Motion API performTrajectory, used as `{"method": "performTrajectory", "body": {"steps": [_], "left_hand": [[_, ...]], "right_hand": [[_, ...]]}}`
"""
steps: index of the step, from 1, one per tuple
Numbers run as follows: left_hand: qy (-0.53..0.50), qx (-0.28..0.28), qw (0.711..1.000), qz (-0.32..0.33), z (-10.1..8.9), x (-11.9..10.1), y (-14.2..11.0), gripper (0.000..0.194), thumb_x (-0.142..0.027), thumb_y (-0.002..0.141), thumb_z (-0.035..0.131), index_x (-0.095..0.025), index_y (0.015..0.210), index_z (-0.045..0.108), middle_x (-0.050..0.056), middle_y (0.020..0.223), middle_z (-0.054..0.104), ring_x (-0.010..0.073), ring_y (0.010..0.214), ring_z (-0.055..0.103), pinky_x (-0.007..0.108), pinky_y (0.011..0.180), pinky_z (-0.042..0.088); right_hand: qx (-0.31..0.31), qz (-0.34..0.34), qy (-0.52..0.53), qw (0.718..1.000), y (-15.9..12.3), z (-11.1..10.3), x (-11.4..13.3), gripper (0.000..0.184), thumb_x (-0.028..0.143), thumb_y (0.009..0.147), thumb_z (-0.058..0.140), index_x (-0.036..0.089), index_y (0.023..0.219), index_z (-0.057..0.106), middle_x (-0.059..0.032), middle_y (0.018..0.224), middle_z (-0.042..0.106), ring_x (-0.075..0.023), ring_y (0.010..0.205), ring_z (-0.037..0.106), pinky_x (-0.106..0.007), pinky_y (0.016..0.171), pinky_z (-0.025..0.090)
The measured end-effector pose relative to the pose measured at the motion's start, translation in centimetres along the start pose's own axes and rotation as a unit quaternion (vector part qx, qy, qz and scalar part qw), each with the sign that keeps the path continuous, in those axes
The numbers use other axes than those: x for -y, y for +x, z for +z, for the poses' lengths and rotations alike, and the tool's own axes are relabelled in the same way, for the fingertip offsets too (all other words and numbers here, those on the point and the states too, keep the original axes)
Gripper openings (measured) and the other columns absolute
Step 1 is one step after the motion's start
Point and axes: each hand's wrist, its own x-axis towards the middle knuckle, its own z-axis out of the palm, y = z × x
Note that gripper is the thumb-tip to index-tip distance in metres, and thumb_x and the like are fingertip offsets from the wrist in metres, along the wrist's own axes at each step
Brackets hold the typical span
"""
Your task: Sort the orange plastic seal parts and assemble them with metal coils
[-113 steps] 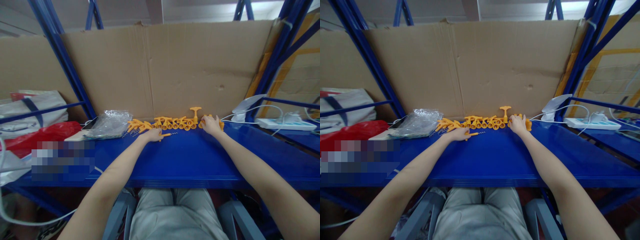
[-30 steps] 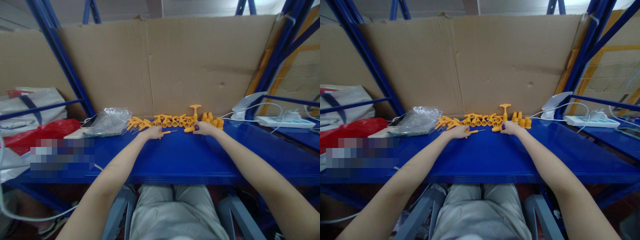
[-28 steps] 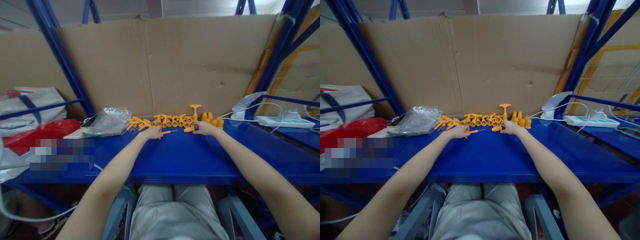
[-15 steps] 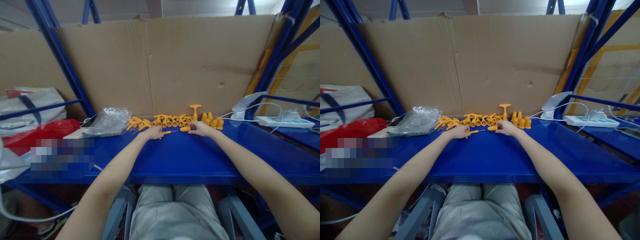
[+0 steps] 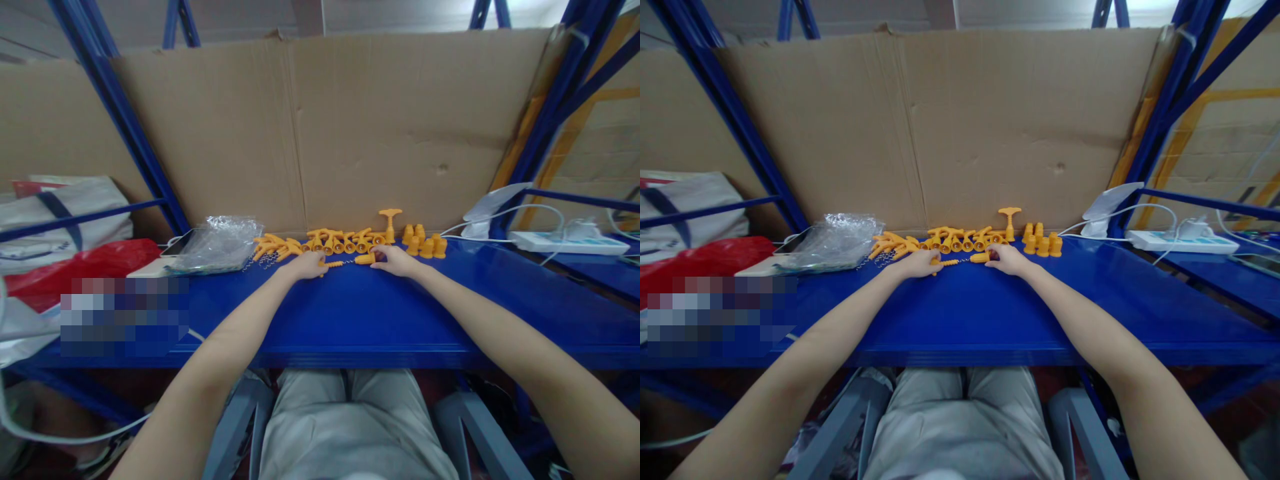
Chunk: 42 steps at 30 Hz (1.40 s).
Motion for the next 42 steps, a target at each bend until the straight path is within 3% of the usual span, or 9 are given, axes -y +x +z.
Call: {"method": "performTrajectory", "body": {"steps": [10,23,32,42], "left_hand": [[-0.032,-0.024,0.999,-0.005,0.6,0.4,0.5,0.018,-0.030,0.085,0.057,-0.018,0.098,0.063,0.004,0.083,0.072,0.0208,0.079,0.066,0.026,0.070,0.044],[-0.082,-0.035,0.996,-0.002,0.7,0.8,0.9,0.019,-0.034,0.085,0.058,-0.019,0.095,0.063,0.003,0.081,0.074,0.0188,0.077,0.066,0.025,0.070,0.046],[-0.093,-0.040,0.995,0.005,0.8,0.9,1.0,0.022,-0.035,0.087,0.058,-0.018,0.098,0.064,0.003,0.081,0.074,0.0191,0.081,0.067,0.025,0.071,0.046],[-0.144,-0.040,0.988,0.033,0.8,0.8,1.0,0.019,-0.034,0.087,0.059,-0.017,0.095,0.064,0.001,0.074,0.071,0.0168,0.071,0.063,0.024,0.067,0.044]], "right_hand": [[-0.011,0.025,0.040,0.999,-0.1,-0.2,0.3,0.032,0.015,0.077,0.077,0.015,0.108,0.069,-0.0095,0.099,0.076,-0.0233,0.093,0.073,-0.036,0.089,0.057],[-0.041,0.001,0.042,0.998,0.1,-0.4,-0.6,0.030,0.020,0.079,0.076,0.017,0.109,0.070,-0.0085,0.097,0.076,-0.0224,0.087,0.073,-0.039,0.086,0.059],[-0.037,0.006,0.044,0.998,0.1,-0.9,-0.5,0.036,0.016,0.078,0.075,0.015,0.113,0.070,-0.0098,0.101,0.076,-0.0238,0.093,0.073,-0.039,0.090,0.057],[-0.043,-0.010,0.055,0.998,0.1,-1.0,-0.4,0.037,0.019,0.079,0.076,0.016,0.115,0.070,-0.0106,0.106,0.076,-0.0248,0.097,0.073,-0.041,0.092,0.057]]}}
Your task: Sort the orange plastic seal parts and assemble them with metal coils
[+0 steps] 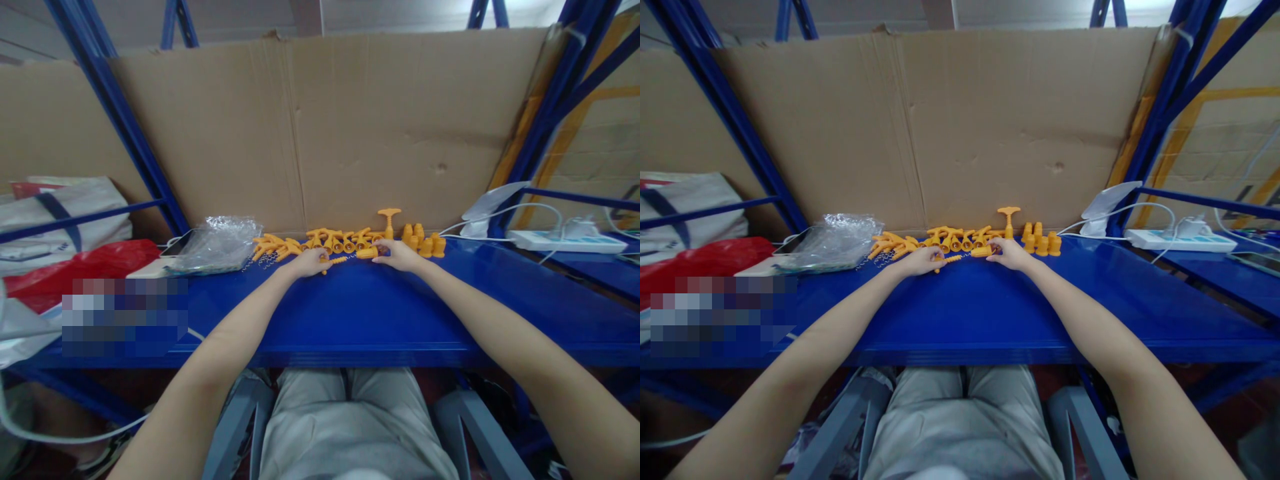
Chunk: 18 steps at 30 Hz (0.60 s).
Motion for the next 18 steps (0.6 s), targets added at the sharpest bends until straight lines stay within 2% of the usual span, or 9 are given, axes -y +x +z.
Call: {"method": "performTrajectory", "body": {"steps": [7,18], "left_hand": [[0.001,-0.032,0.999,0.017,0.1,-0.3,0.0,0.025,-0.036,0.087,0.058,-0.017,0.101,0.064,0.001,0.073,0.067,0.0160,0.068,0.061,0.025,0.065,0.042],[0.005,-0.036,0.999,0.013,0.1,-0.8,-0.1,0.027,-0.036,0.087,0.059,-0.016,0.105,0.065,0.002,0.073,0.065,0.0168,0.070,0.061,0.025,0.064,0.042]], "right_hand": [[0.000,-0.019,0.022,1.000,0.1,0.3,0.7,0.037,0.022,0.079,0.076,0.018,0.115,0.069,-0.0089,0.107,0.075,-0.0232,0.097,0.072,-0.040,0.093,0.057],[0.002,-0.033,0.030,0.999,0.0,0.2,1.3,0.037,0.022,0.079,0.076,0.016,0.115,0.069,-0.0103,0.106,0.075,-0.0232,0.095,0.072,-0.041,0.092,0.056]]}}
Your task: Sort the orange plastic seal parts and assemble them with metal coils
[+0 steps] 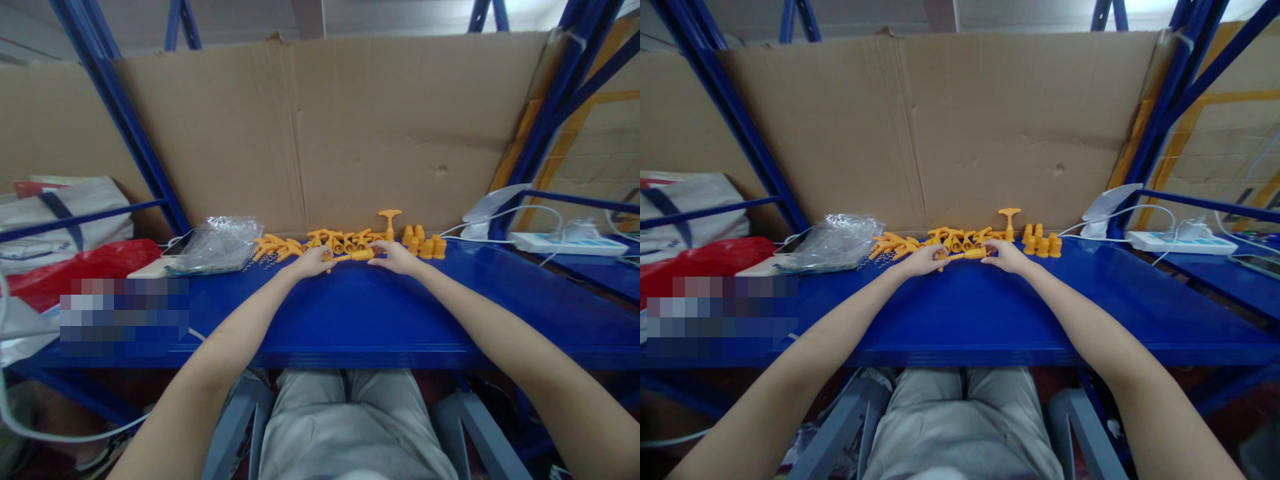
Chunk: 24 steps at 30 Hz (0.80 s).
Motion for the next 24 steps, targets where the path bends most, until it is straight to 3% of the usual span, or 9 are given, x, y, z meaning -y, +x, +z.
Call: {"method": "performTrajectory", "body": {"steps": [24], "left_hand": [[-0.063,-0.041,0.997,0.015,0.47,0.50,0.18,0.022,-0.033,0.084,0.064,-0.018,0.099,0.059,-0.005,0.062,0.050,0.0142,0.061,0.051,0.025,0.060,0.036]], "right_hand": [[-0.015,-0.012,-0.015,1.000,-0.15,-0.11,0.56,0.037,0.025,0.082,0.075,0.018,0.118,0.068,-0.0089,0.104,0.075,-0.0227,0.092,0.072,-0.038,0.089,0.057]]}}
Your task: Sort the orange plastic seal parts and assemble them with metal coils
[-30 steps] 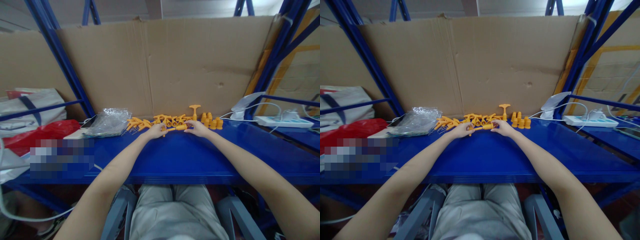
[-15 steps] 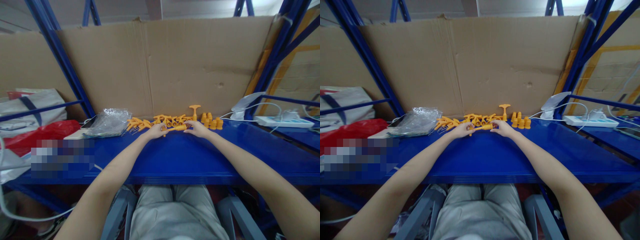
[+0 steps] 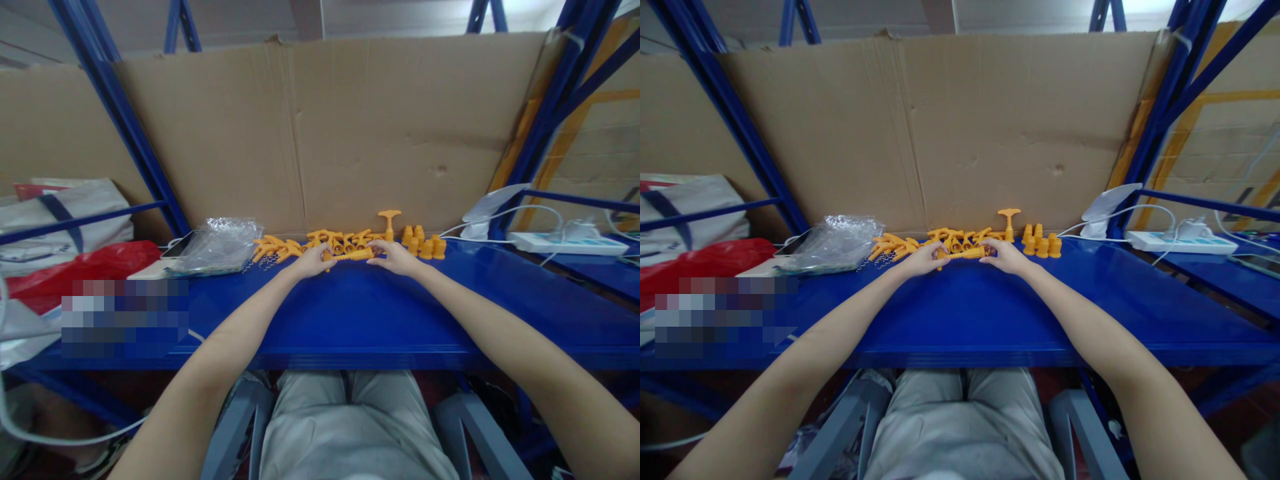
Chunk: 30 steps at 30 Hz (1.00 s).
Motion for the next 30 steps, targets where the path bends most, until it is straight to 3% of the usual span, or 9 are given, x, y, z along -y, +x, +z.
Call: {"method": "performTrajectory", "body": {"steps": [10,16,22,30], "left_hand": [[0.028,-0.030,0.999,0.033,0.0,0.5,0.0,0.029,-0.031,0.079,0.068,-0.019,0.102,0.055,-0.006,0.064,0.052,0.0158,0.063,0.055,0.026,0.061,0.038],[0.104,-0.066,0.990,0.066,0.0,0.3,-0.2,0.028,-0.026,0.081,0.064,-0.020,0.108,0.056,0.003,0.088,0.068,0.0221,0.088,0.066,0.031,0.081,0.048],[0.123,-0.101,0.984,0.083,0.1,0.2,-0.4,0.026,-0.025,0.083,0.062,-0.021,0.109,0.057,0.007,0.112,0.068,0.0242,0.106,0.066,0.034,0.091,0.050],[0.130,-0.132,0.977,0.101,-0.2,0.3,-0.3,0.030,-0.025,0.082,0.063,-0.020,0.111,0.060,0.008,0.116,0.069,0.0245,0.109,0.065,0.035,0.092,0.051]], "right_hand": [[-0.015,-0.020,0.045,0.999,0.2,0.5,-0.6,0.034,0.031,0.080,0.076,0.018,0.112,0.070,-0.0084,0.098,0.075,-0.0230,0.087,0.072,-0.039,0.085,0.058],[-0.003,0.007,0.066,0.998,0.2,0.6,-0.3,0.036,0.032,0.080,0.076,0.017,0.112,0.070,-0.0096,0.098,0.074,-0.0245,0.088,0.071,-0.042,0.087,0.057],[-0.005,0.035,0.128,0.991,0.3,0.9,-0.6,0.035,0.035,0.078,0.077,0.016,0.107,0.070,-0.0100,0.095,0.074,-0.0250,0.087,0.071,-0.044,0.088,0.057],[0.038,0.096,0.312,0.944,0.3,1.2,0.0,0.039,0.052,0.071,0.080,0.019,0.084,0.066,-0.0037,0.075,0.072,-0.0174,0.067,0.069,-0.037,0.079,0.058]]}}
